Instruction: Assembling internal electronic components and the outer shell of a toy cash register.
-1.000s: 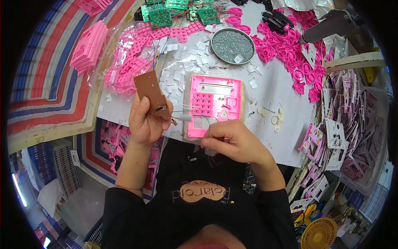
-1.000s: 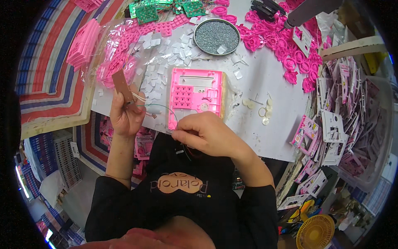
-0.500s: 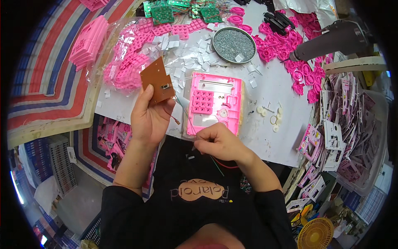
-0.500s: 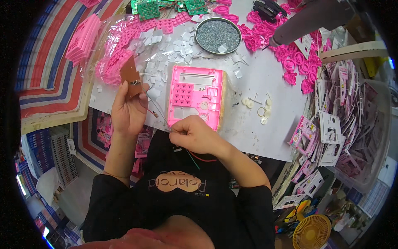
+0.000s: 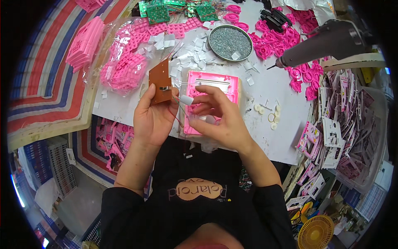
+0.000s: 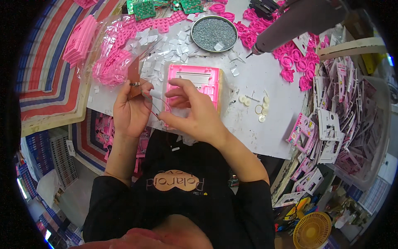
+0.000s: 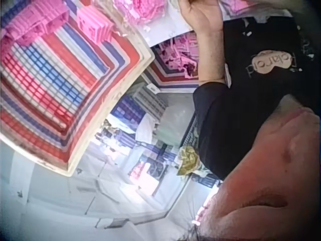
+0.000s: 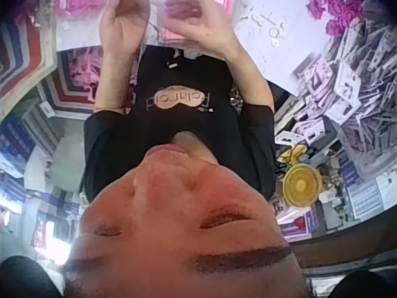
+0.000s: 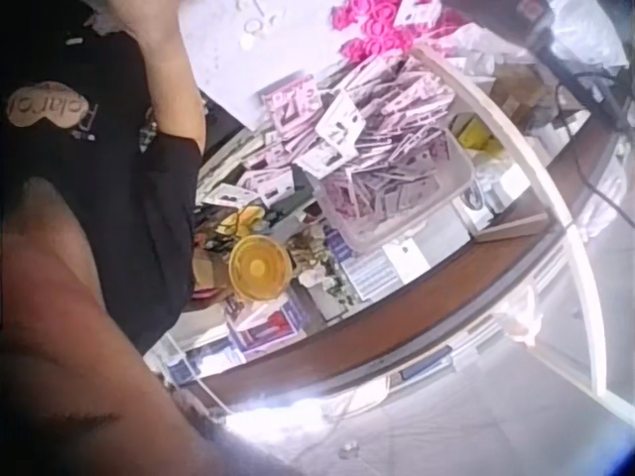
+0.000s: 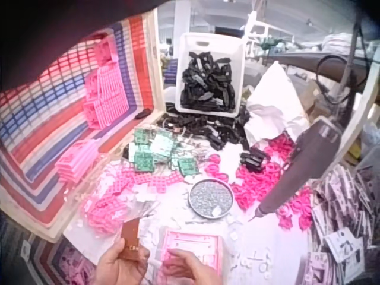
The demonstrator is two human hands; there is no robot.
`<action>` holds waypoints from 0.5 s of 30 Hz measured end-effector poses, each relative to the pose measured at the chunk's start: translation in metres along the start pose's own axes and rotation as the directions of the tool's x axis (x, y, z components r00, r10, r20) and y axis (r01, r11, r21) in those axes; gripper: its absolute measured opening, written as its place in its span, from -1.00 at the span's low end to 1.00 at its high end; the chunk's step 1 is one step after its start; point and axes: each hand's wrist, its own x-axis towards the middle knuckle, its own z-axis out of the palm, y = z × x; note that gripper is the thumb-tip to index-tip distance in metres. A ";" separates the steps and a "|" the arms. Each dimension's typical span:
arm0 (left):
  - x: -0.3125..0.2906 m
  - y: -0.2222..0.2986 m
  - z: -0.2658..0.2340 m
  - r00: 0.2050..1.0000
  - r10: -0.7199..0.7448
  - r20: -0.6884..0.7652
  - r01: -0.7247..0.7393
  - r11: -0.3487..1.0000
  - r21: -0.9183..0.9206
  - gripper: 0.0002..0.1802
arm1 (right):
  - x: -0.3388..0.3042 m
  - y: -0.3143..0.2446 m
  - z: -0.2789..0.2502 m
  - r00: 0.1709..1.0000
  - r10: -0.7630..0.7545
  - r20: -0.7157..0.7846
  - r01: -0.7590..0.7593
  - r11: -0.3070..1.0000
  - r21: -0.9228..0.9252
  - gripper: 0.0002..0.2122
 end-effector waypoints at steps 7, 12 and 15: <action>0.000 -0.003 0.009 0.979 -0.100 0.178 0.154 0.934 -0.321 -0.85 | 0.000 -0.001 0.003 0.992 0.104 0.077 -0.117 0.977 0.178 -0.81; 0.000 -0.003 0.008 0.908 -0.164 0.386 0.321 0.863 -0.390 -0.79 | 0.005 0.000 0.015 0.996 -0.088 0.014 0.087 0.996 0.024 -0.86; 0.003 0.000 0.006 0.911 -0.161 0.379 0.318 0.859 -0.400 -0.79 | 0.007 0.006 0.018 0.999 -0.003 0.042 -0.001 0.996 0.093 -0.83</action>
